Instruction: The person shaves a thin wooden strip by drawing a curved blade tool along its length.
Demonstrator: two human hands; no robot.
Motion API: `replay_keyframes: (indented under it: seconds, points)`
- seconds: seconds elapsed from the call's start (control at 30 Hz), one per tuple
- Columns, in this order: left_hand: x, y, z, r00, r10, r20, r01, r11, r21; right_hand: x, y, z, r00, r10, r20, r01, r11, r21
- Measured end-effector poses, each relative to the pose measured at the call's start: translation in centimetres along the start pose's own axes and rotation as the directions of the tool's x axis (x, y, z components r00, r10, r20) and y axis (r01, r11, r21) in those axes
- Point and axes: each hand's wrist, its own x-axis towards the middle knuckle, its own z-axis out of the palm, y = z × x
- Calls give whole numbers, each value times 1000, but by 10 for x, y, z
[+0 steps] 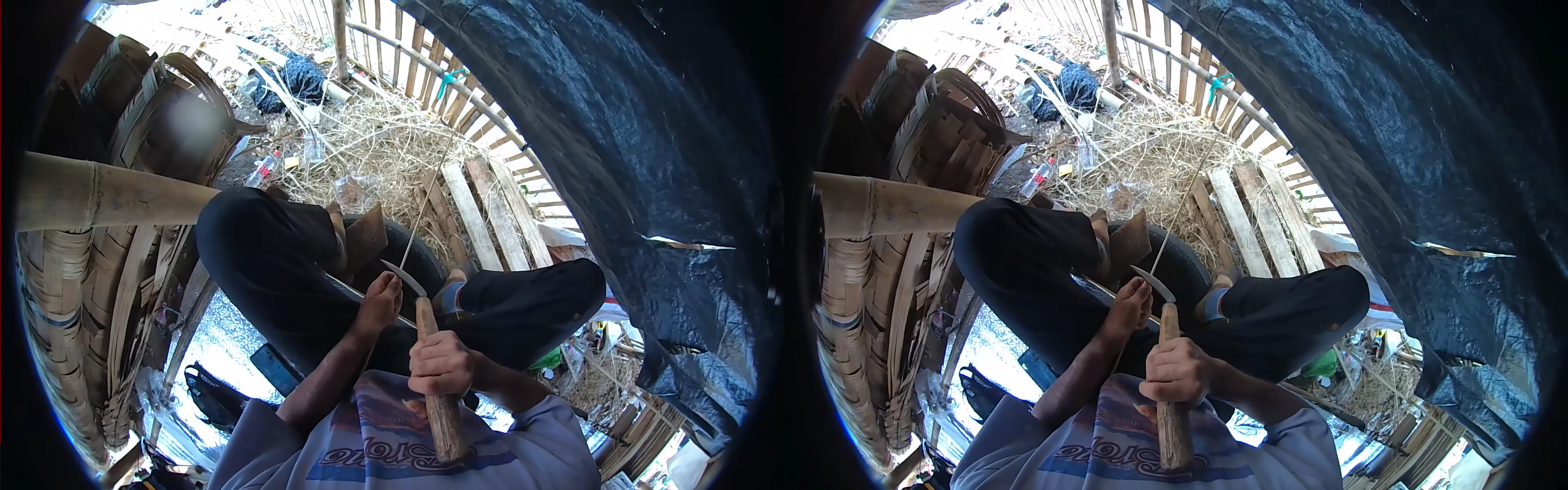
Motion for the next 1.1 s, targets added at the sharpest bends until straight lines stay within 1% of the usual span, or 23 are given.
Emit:
replay_keyframes:
  seconds: [0.07,0.1,0.17,0.23,0.3,0.37,0.43,0.47,0.5,0.53,0.63,0.7,0.73,0.8,0.9,0.97,1.03,1.1]
  points:
    - [-5,2,3,1000,5,6,-6,1000,23,-8,7,4,1000,-4,21,5,997,-80]
    - [-6,4,5,1000,13,15,-14,999,51,-12,14,3,1000,-2,21,3,997,-82]
    - [-3,1,3,1000,26,-4,-26,998,59,-16,29,-1,995,38,95,-18,979,-203]
    - [2,-6,0,999,41,-29,-40,997,62,-15,31,-1,995,32,92,-14,982,-188]
    - [4,-12,-1,992,123,19,-124,985,117,-12,26,-1,996,28,87,-13,985,-169]
    - [3,-12,-2,992,128,11,-128,986,111,-6,15,-2,990,-4,140,9,999,-33]
    - [1,-7,1,993,121,11,-122,987,102,-2,12,3,991,7,133,-2,999,-42]
    - [-2,-5,1,993,114,-27,-109,984,138,-2,10,5,992,23,126,-17,999,-48]
    - [-2,-2,2,992,112,-64,-100,980,173,-4,14,4,986,51,159,-42,997,-60]
    - [1,-3,0,992,118,-51,-108,979,172,-5,16,5,985,50,162,-38,997,-73]
    - [6,-15,-6,985,157,-77,-139,970,197,2,16,8,994,24,109,-17,998,-63]
    - [7,-16,-11,972,211,-101,-170,933,316,-2,20,13,993,2,118,5,998,-56]
    - [10,-17,-12,972,212,-101,-170,933,318,-4,22,14,991,-20,130,27,998,-54]
    - [10,-19,-13,960,266,-87,-214,899,383,-6,24,14,990,-6,144,16,997,-72]
    - [8,-17,-14,963,234,-131,-169,910,379,-7,29,9,983,14,184,2,996,-90]
    - [8,-19,-15,961,247,-123,-181,901,394,-10,28,11,980,24,199,-6,996,-88]
    - [10,-18,-17,955,271,-117,-202,889,412,-10,30,15,969,-19,245,45,994,-101]
    - [10,-18,-16,954,277,-115,-208,886,415,-12,30,19,966,-29,256,63,990,-124]
